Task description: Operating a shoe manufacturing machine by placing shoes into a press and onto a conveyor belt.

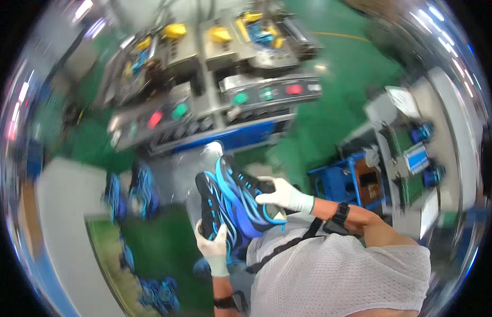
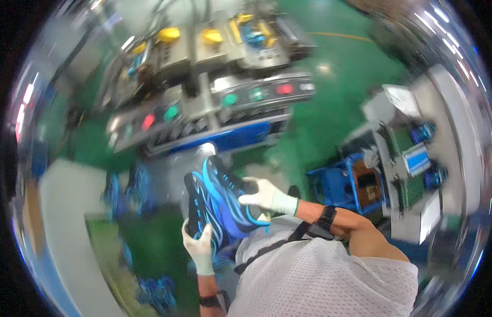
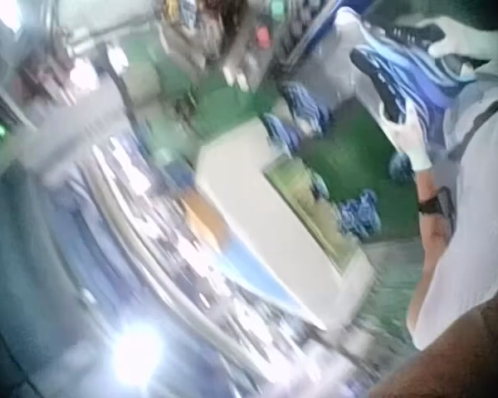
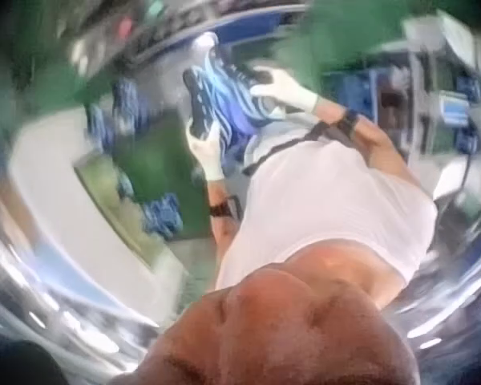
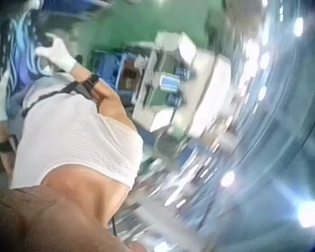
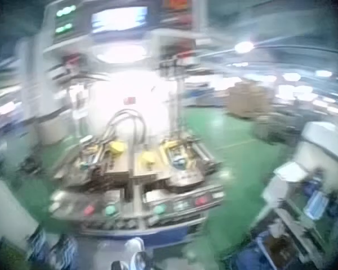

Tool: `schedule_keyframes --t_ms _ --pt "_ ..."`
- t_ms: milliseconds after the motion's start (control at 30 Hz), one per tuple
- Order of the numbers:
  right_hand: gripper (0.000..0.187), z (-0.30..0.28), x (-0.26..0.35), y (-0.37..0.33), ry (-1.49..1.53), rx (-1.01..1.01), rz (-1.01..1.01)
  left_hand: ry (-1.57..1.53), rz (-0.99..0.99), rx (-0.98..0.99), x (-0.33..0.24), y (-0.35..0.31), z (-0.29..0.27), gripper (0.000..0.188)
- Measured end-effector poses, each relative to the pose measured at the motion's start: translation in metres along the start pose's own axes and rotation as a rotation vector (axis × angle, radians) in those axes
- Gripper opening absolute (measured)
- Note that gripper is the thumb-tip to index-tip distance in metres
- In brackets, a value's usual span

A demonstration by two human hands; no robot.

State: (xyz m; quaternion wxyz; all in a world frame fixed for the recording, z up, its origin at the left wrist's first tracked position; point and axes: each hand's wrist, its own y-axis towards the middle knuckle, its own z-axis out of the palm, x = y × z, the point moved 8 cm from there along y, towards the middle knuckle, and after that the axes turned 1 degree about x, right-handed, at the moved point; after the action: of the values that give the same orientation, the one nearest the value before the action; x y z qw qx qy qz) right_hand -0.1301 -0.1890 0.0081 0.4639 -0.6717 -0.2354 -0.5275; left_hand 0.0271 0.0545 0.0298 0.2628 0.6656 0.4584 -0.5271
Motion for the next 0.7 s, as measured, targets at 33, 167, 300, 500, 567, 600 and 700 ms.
schedule_keyframes --t_ms 33,167,300,500,567,600,700 --pt "0.08 -0.023 0.002 -0.026 0.09 -0.06 0.142 0.001 0.036 0.107 -0.029 0.001 0.03 0.063" --pt "0.08 -0.148 0.003 -0.132 0.256 -0.46 -0.058 0.187 0.22 0.414 -0.102 -0.016 0.174 0.061" --pt "0.078 -0.243 0.004 -0.287 0.344 -0.989 -0.048 0.047 0.37 0.795 -0.161 -0.068 0.313 0.063" --pt "0.081 -0.332 -0.024 -0.467 0.212 -1.667 -0.096 -0.007 0.694 1.122 -0.291 -0.163 0.496 0.067" --pt "0.085 -0.351 -0.036 -0.513 0.117 -1.817 -0.004 -0.026 0.726 1.265 -0.323 -0.202 0.56 0.073" --pt "0.088 -0.356 -0.03 -0.535 -0.066 -1.91 0.173 0.027 0.844 1.268 -0.335 -0.219 0.592 0.074" --pt "0.091 -0.388 -0.057 -0.552 -0.168 -1.977 0.514 0.315 1.131 1.285 -0.342 -0.273 0.677 0.075"
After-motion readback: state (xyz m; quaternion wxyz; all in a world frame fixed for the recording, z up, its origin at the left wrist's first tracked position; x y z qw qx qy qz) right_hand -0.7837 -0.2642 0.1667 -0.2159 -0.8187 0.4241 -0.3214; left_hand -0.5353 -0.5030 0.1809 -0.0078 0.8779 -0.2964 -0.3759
